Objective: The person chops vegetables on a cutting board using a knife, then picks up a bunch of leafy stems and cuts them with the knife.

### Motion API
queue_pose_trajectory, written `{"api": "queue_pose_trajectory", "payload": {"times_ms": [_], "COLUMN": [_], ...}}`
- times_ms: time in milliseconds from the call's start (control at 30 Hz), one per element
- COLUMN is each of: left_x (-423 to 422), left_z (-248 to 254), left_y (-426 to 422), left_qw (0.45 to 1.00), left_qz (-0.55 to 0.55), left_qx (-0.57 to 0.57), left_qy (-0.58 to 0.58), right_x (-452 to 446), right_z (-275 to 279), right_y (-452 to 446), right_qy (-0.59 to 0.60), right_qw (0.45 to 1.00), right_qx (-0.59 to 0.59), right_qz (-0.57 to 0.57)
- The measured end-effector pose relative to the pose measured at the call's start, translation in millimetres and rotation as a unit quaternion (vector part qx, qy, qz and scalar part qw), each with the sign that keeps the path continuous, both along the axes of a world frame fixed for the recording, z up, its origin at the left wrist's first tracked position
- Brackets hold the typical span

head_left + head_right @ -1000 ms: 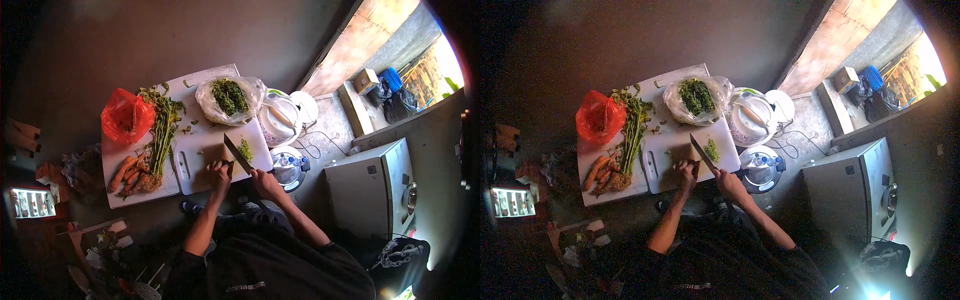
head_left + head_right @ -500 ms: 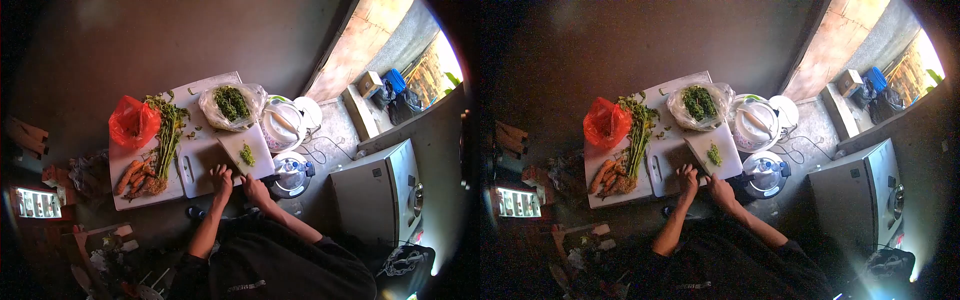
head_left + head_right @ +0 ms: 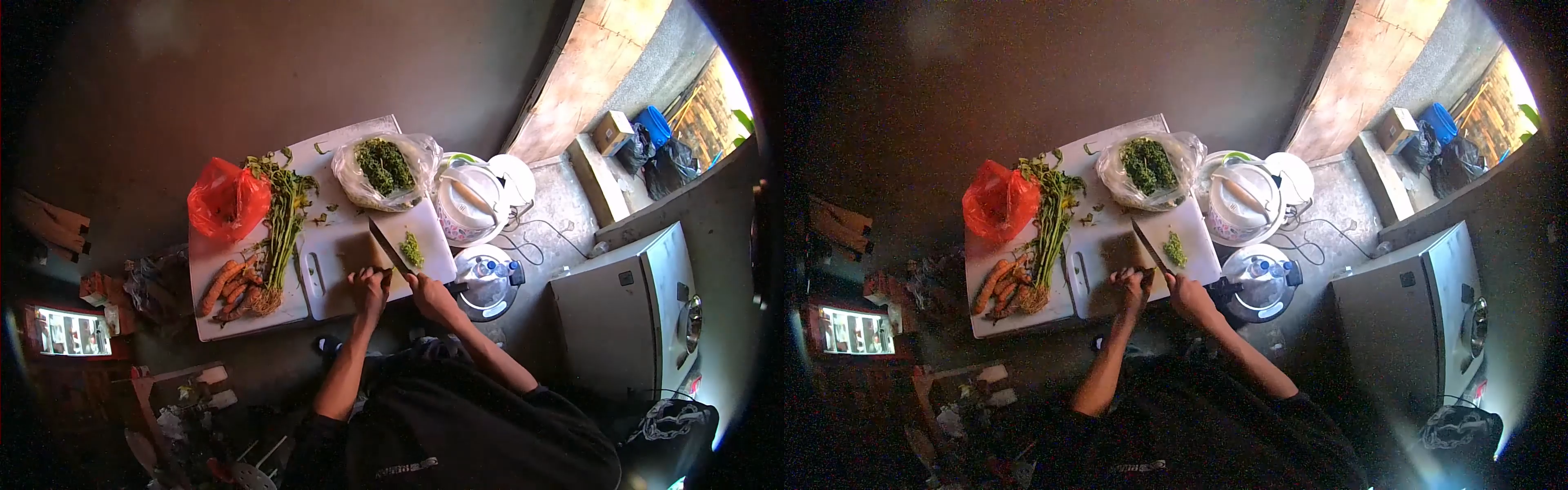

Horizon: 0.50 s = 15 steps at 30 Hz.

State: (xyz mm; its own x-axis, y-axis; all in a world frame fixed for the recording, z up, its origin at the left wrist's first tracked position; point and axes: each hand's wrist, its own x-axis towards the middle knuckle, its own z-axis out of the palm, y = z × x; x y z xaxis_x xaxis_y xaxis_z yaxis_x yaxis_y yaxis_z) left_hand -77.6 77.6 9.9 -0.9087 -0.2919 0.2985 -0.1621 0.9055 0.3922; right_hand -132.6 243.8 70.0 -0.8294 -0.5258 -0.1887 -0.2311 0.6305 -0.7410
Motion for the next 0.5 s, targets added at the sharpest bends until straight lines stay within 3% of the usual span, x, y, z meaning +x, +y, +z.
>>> {"api": "queue_pose_trajectory", "payload": {"times_ms": [133,267,367,500], "left_x": [3.1,5.5,6.3,6.8], "left_z": [7.1,-5.2,-8.3,-4.3], "left_y": [1.8,-1.8,-1.1,-2.3], "left_qw": [0.997,0.998,0.996,0.999], "left_qz": [-0.011,-0.022,-0.032,-0.027], "left_qx": [-0.057,-0.059,-0.041,-0.025], "left_qy": [0.055,0.021,0.076,-0.025], "right_x": [16.5,24.4,9.5,6.3], "right_z": [-2.4,-13.3,-12.3,3.7], "right_y": [4.0,-10.6,-13.9,-7.7], "right_qy": [-0.006,0.020,-0.009,-0.022], "right_qw": [1.000,0.998,0.999,0.999], "right_qx": [0.019,0.026,0.036,0.038], "right_qz": [-0.018,-0.047,-0.031,-0.006]}}
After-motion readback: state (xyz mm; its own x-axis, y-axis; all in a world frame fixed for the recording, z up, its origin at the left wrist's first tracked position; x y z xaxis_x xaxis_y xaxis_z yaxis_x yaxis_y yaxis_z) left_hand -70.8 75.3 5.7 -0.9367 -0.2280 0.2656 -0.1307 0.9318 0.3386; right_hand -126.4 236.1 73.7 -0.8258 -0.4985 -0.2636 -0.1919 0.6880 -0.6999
